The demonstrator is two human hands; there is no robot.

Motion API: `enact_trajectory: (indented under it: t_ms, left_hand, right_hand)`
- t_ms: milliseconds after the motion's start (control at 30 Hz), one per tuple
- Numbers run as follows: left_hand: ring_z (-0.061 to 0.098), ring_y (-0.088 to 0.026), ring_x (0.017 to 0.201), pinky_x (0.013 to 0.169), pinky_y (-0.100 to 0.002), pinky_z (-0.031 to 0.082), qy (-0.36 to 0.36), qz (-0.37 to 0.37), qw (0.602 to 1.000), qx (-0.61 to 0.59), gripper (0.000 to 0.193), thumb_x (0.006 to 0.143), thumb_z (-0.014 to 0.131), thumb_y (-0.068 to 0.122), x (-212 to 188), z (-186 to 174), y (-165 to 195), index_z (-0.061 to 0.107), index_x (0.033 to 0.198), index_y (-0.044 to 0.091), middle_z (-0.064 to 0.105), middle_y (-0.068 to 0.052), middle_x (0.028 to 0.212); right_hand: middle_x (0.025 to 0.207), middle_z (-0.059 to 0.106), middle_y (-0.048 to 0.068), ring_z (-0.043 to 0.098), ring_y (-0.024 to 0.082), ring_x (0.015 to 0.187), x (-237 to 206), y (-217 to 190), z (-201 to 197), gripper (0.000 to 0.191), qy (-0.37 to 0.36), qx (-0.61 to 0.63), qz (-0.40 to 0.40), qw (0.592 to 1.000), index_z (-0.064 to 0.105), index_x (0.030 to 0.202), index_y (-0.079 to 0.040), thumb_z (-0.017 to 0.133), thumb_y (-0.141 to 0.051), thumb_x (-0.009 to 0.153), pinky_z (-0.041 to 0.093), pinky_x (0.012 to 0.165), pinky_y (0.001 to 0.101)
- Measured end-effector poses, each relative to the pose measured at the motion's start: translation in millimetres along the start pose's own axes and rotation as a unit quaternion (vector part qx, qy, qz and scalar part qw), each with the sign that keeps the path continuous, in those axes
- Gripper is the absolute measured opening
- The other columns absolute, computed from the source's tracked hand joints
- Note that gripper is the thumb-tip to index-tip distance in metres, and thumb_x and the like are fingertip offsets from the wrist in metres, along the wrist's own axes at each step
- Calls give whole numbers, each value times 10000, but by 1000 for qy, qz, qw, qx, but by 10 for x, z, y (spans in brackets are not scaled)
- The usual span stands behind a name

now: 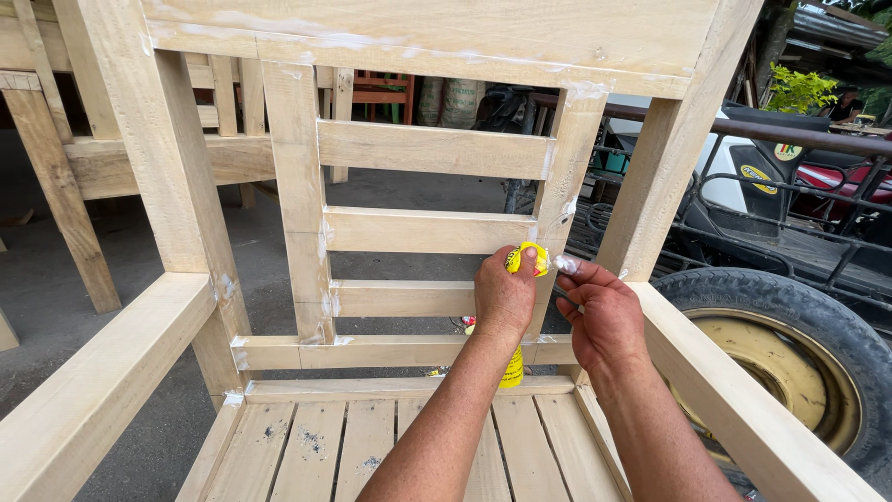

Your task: The person applies wood glue from a yellow tube to the joints of a wooden chair frame. They squeeze glue onto the intersections of the backrest slats and side rails, then spread it with their finger. The person continues along the frame, gluing the armrest joints and seat frame connections.

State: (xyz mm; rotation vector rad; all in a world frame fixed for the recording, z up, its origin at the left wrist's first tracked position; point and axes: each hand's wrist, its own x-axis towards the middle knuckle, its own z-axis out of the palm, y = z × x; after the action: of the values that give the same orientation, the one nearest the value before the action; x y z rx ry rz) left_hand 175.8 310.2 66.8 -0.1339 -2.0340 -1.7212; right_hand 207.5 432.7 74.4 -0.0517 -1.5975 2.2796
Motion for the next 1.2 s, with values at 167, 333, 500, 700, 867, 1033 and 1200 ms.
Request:
enact_trajectory:
  t_ms: [167, 333, 500, 700, 867, 1033, 1200]
  left_hand:
    - [713, -283, 1051, 874, -430, 569, 7, -17, 1000, -9, 464, 994, 595, 437, -6, -12, -13, 694, 1217, 42, 718, -165, 1130]
    - [719, -259, 1057, 865, -410, 586, -7, -46, 999, -16, 486, 991, 583, 450, 31, -51, -53, 669, 1254, 50, 710, -151, 1137]
    - [703, -270, 1072, 873, -415, 577, 14, -27, 999, -18, 490, 987, 604, 443, 71, -108, -142, 676, 1253, 38, 703, -160, 1154]
    - [731, -322, 1001, 860, -444, 561, 18, 0, 999, -34, 442, 986, 609, 429, 84, -175, -228, 723, 1118, 22, 744, -189, 1045]
    - [694, -333, 1035, 881, -462, 538, 26, 8, 1000, -15, 433, 983, 616, 426, 99, -152, -268, 732, 1121, 33, 730, -191, 1059]
    - [701, -325, 1049, 904, -446, 547, 34, 9, 999, -31, 456, 968, 635, 428, 147, -129, -338, 716, 1164, 24, 718, -186, 1091]
    - [706, -306, 1067, 928, -434, 555, 31, 2, 999, -31, 477, 973, 635, 436, 165, -103, -377, 713, 1198, 23, 725, -185, 1120]
  right_hand:
    - [1224, 714, 32, 593, 114, 961, 142, 24, 42, 616, -22, -82, -129, 988, 720, 1295, -113, 465, 196, 828, 492, 891, 276]
    - [1376, 615, -14, 572, 108, 1048, 205, 89, 102, 700, -11, -173, -154, 973, 652, 1397, -204, 466, 181, 842, 509, 985, 278]
    - [1363, 585, -14, 572, 115, 1044, 198, 195, 179, 717, -4, -205, -180, 962, 635, 1419, -236, 450, 173, 860, 524, 968, 283]
    - [1349, 568, 52, 596, 169, 1063, 199, 324, 238, 761, 19, -359, -314, 879, 578, 1496, -222, 457, 168, 854, 504, 987, 300]
    - [1329, 550, 159, 517, 336, 1232, 171, 321, 206, 826, 62, -616, -431, 656, 438, 1561, -68, 595, 81, 764, 333, 1034, 524]
    - [1350, 547, 144, 504, 308, 1276, 188, 294, 196, 749, 51, -695, -422, 580, 409, 1557, -24, 628, 9, 842, 277, 1123, 518]
    - [1368, 545, 129, 507, 290, 1293, 191, 377, 161, 723, 55, -661, -437, 608, 419, 1557, -62, 615, 30, 867, 273, 1165, 494]
